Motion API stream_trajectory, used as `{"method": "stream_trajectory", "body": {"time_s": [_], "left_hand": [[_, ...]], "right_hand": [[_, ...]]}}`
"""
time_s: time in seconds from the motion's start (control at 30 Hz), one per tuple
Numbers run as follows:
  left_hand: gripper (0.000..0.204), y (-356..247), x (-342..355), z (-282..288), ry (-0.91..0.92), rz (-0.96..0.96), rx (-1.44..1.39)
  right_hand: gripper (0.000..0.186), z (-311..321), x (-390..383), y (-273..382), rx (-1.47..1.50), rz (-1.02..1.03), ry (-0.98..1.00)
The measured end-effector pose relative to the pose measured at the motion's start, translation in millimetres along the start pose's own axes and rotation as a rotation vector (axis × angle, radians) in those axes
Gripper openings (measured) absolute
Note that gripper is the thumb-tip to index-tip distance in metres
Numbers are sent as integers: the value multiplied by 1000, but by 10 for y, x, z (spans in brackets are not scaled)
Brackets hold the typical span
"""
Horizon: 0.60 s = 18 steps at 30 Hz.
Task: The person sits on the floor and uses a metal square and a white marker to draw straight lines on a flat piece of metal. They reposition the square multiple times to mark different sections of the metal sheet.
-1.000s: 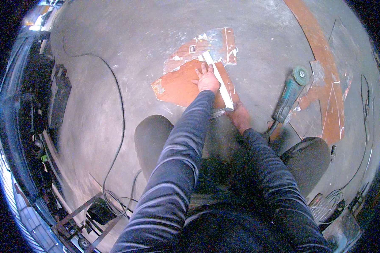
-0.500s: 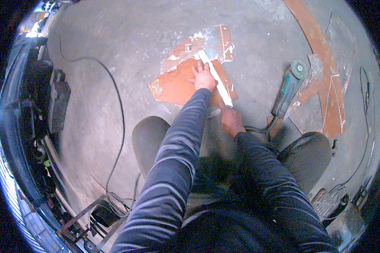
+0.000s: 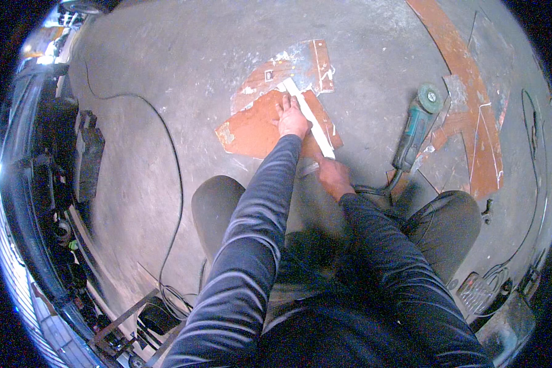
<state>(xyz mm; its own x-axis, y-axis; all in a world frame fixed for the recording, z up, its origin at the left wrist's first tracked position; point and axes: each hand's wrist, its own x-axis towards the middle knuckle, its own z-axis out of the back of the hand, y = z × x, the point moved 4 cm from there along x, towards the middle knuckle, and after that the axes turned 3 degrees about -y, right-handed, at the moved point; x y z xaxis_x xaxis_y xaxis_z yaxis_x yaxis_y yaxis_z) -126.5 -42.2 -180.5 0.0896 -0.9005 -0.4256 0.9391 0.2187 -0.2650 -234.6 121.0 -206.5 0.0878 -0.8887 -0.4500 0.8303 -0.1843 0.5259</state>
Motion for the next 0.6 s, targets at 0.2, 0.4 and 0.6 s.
{"method": "stream_trajectory", "body": {"time_s": [0.2, 0.4, 0.6], "left_hand": [[98, 67, 46, -35, -22, -8, -35], [97, 1, 27, -38, 6, -32, -15], [98, 85, 98, -87, -68, -57, 8]], "right_hand": [[30, 11, -24, 62, 20, 3, -13], [30, 30, -32, 16, 18, -10, 2], [32, 26, -26, 61, 25, 1, 1]]}}
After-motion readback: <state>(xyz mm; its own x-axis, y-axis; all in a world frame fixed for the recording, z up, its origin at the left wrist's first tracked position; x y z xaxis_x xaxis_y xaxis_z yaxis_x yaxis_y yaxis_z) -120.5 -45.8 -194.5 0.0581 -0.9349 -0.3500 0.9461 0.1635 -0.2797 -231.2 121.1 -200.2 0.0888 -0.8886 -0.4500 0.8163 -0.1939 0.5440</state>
